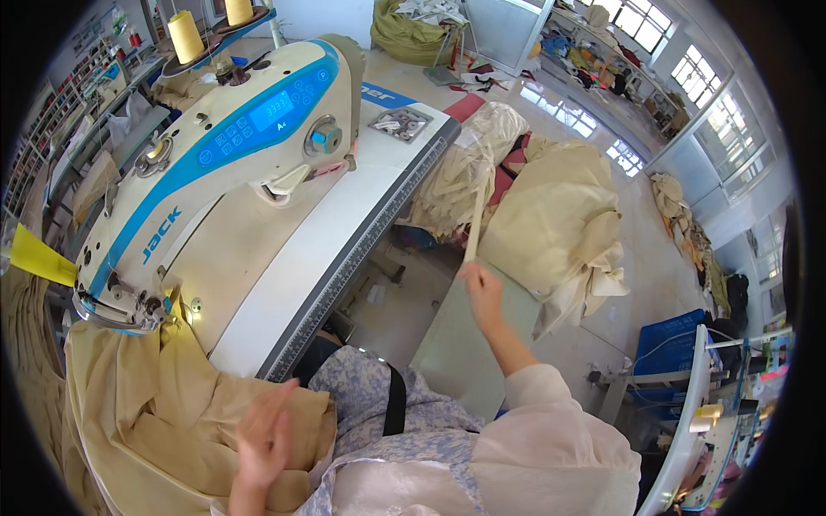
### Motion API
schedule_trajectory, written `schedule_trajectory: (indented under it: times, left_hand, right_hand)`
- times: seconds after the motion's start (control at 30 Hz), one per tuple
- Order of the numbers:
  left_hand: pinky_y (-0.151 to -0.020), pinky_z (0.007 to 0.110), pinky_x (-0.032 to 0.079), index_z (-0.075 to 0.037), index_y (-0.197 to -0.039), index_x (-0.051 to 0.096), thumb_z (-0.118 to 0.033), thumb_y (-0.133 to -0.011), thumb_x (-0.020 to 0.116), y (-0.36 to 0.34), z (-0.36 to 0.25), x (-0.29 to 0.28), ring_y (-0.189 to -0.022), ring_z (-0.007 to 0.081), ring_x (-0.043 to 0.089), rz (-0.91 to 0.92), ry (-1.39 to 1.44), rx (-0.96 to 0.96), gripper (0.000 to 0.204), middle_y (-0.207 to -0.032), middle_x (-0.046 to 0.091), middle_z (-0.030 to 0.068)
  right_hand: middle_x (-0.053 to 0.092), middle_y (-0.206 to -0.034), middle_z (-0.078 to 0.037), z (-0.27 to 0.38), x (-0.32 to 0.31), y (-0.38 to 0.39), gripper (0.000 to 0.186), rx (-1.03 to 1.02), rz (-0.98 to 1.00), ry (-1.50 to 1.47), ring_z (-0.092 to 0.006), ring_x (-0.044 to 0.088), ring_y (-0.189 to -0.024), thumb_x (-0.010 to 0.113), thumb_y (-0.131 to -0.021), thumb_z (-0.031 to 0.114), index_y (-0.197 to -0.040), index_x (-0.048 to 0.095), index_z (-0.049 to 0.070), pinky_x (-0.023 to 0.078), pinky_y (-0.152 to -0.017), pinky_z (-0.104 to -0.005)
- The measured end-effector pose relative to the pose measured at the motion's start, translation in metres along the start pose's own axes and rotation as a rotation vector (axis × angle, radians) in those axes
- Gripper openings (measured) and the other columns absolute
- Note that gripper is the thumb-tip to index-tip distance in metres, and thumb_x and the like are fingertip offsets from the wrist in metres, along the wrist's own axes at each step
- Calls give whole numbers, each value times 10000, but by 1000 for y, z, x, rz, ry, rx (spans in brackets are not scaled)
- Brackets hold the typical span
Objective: The person aligns a zipper with beige fabric and sews it using a sewing machine. They repeatedly adjust the fabric and zipper, guide them under the needle, and trim threads with scissors.
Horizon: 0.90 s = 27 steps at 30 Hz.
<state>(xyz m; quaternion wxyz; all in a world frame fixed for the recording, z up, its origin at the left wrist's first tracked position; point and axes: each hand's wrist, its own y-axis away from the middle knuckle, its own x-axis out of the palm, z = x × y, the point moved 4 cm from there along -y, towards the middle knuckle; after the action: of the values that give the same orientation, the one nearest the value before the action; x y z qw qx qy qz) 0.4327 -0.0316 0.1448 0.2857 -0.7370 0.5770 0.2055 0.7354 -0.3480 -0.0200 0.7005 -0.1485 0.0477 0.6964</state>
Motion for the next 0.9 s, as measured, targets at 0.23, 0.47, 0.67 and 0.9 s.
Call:
schedule_trajectory:
  times: [0.23, 0.47, 0.67, 0.9]
  left_hand:
    - [-954, 324, 529, 59, -1334, 609, -237, -1076, 544, -56, 26, 120, -1113, 204, 676, 348, 789, -489, 399, -1267, 691, 168]
    - [-830, 289, 557, 25, -1291, 608, -240, -1081, 531, -88, 11, 165, -902, 137, 685, 456, 993, -586, 346, -1062, 737, 101]
    - [-513, 198, 419, -21, -1157, 622, -185, -1069, 551, -70, 41, 147, -601, 38, 510, 326, 926, -599, 198, -803, 640, 20]
    - [-508, 194, 367, -28, -1148, 633, -207, -1065, 573, -68, 15, 125, -583, 26, 461, 348, 1031, -533, 206, -801, 635, 8]
  right_hand:
    - [609, -671, -31, 70, 39, 111, 239, -97, 350, -76, -96, 577, -622, 603, -1031, 206, -898, 727, 51, 445, -570, -274]
    - [720, -827, -77, 105, 63, 173, 157, -666, 634, 97, -286, 669, -713, 745, -900, 234, -852, 725, 86, 542, -658, -383]
    - [690, -1114, -97, 64, 29, 105, 190, -237, 579, 172, -284, 668, -953, 720, -906, 168, -1065, 679, 72, 528, -846, -390]
    - [682, -1116, -101, 34, 69, 49, 278, -823, 533, 609, -290, 659, -1019, 740, -815, 72, -1080, 653, 76, 381, -1146, -450]
